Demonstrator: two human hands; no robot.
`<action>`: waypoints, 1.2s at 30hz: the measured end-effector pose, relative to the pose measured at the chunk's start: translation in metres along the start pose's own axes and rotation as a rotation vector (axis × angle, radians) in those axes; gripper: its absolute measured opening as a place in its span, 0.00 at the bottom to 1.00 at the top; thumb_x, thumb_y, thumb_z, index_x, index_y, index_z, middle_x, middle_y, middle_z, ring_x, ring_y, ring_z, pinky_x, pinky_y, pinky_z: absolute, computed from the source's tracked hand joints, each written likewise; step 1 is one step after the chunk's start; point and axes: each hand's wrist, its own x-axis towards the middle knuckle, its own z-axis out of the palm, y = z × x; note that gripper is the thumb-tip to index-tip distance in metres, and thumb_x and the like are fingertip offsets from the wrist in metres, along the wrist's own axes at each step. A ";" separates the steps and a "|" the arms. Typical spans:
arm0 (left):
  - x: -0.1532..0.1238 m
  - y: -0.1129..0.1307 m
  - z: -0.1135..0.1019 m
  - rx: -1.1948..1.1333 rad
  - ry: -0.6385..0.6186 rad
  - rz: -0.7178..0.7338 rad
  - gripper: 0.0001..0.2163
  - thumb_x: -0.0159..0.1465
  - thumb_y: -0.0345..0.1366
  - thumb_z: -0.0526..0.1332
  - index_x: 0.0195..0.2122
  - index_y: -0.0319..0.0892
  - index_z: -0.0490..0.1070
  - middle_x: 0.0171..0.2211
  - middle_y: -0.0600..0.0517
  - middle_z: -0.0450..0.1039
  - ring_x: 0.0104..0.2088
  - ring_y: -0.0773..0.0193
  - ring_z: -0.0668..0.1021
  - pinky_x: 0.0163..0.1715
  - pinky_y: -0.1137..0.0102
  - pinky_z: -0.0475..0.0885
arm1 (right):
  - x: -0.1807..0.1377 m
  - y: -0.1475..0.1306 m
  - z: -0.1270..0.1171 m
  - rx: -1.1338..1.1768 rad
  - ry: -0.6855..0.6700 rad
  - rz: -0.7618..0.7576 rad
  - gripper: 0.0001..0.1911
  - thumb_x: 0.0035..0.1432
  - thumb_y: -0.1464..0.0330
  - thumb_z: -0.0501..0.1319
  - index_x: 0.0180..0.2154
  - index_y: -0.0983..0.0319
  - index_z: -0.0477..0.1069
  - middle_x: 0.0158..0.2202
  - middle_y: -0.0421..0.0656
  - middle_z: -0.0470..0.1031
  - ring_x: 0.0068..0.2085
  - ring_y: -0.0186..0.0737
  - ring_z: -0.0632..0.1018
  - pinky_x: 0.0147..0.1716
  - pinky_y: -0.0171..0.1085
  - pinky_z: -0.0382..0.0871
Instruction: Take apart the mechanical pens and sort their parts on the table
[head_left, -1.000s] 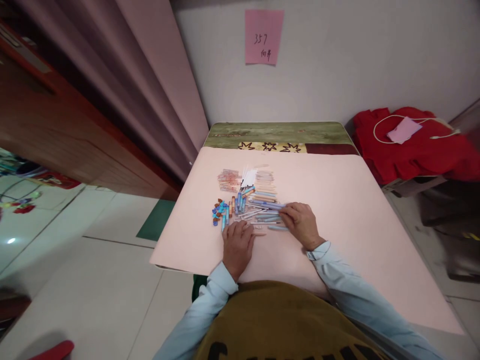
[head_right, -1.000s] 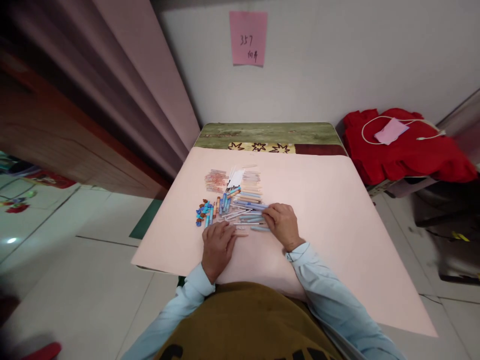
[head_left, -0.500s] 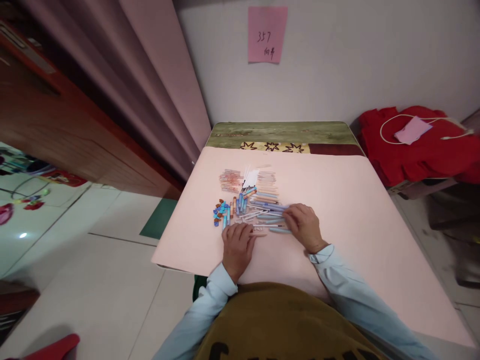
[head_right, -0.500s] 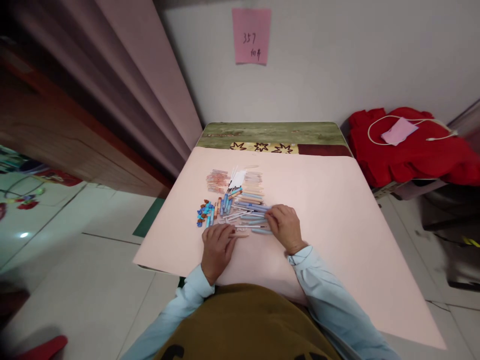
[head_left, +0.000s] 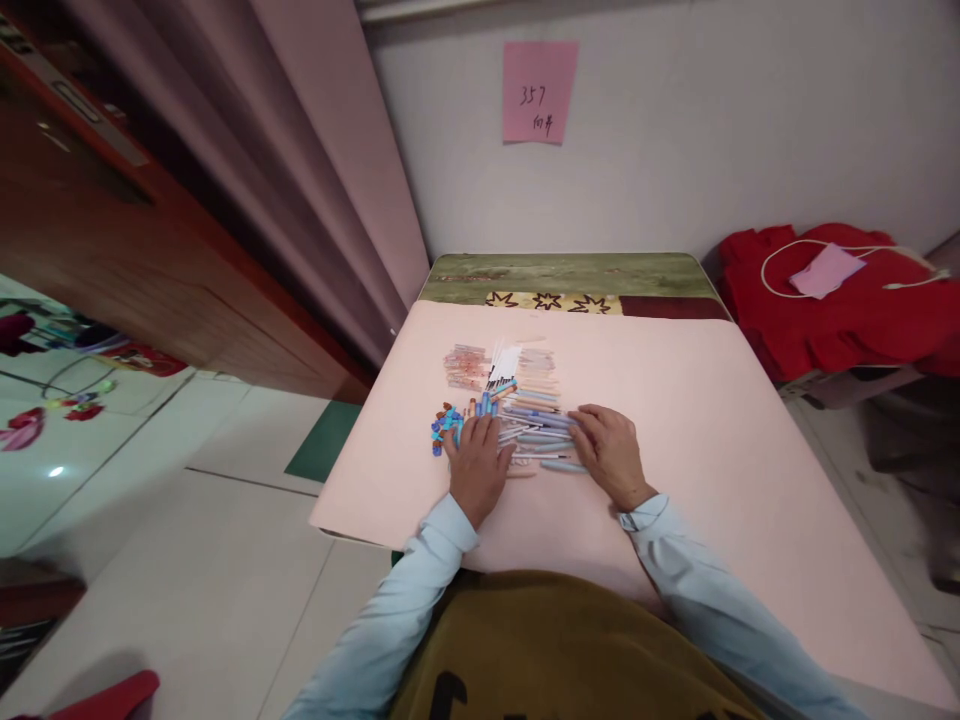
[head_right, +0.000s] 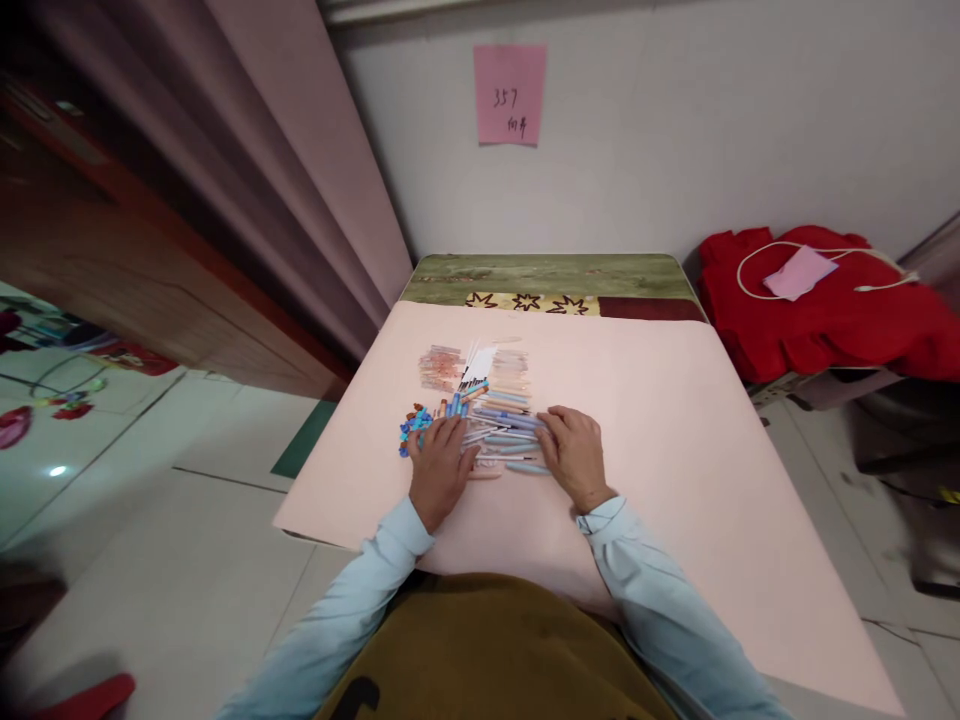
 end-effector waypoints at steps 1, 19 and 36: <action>0.001 0.000 -0.001 -0.003 0.002 0.010 0.17 0.68 0.39 0.56 0.56 0.44 0.70 0.58 0.41 0.72 0.60 0.43 0.68 0.60 0.45 0.50 | 0.000 0.000 0.000 0.013 0.001 0.000 0.15 0.67 0.61 0.56 0.50 0.56 0.75 0.50 0.48 0.76 0.51 0.48 0.74 0.52 0.49 0.62; 0.100 -0.014 0.004 0.188 -0.259 -0.124 0.10 0.63 0.32 0.59 0.46 0.43 0.73 0.45 0.45 0.77 0.51 0.49 0.71 0.48 0.57 0.59 | -0.001 0.004 0.004 0.104 0.041 0.073 0.10 0.64 0.61 0.60 0.43 0.57 0.77 0.46 0.45 0.78 0.48 0.47 0.75 0.49 0.47 0.64; 0.108 -0.011 -0.003 0.274 -0.294 -0.127 0.12 0.64 0.28 0.55 0.42 0.40 0.78 0.43 0.42 0.76 0.45 0.55 0.78 0.43 0.66 0.68 | -0.001 0.006 0.005 0.115 0.048 0.062 0.11 0.64 0.61 0.60 0.42 0.57 0.77 0.46 0.46 0.78 0.47 0.48 0.76 0.49 0.48 0.65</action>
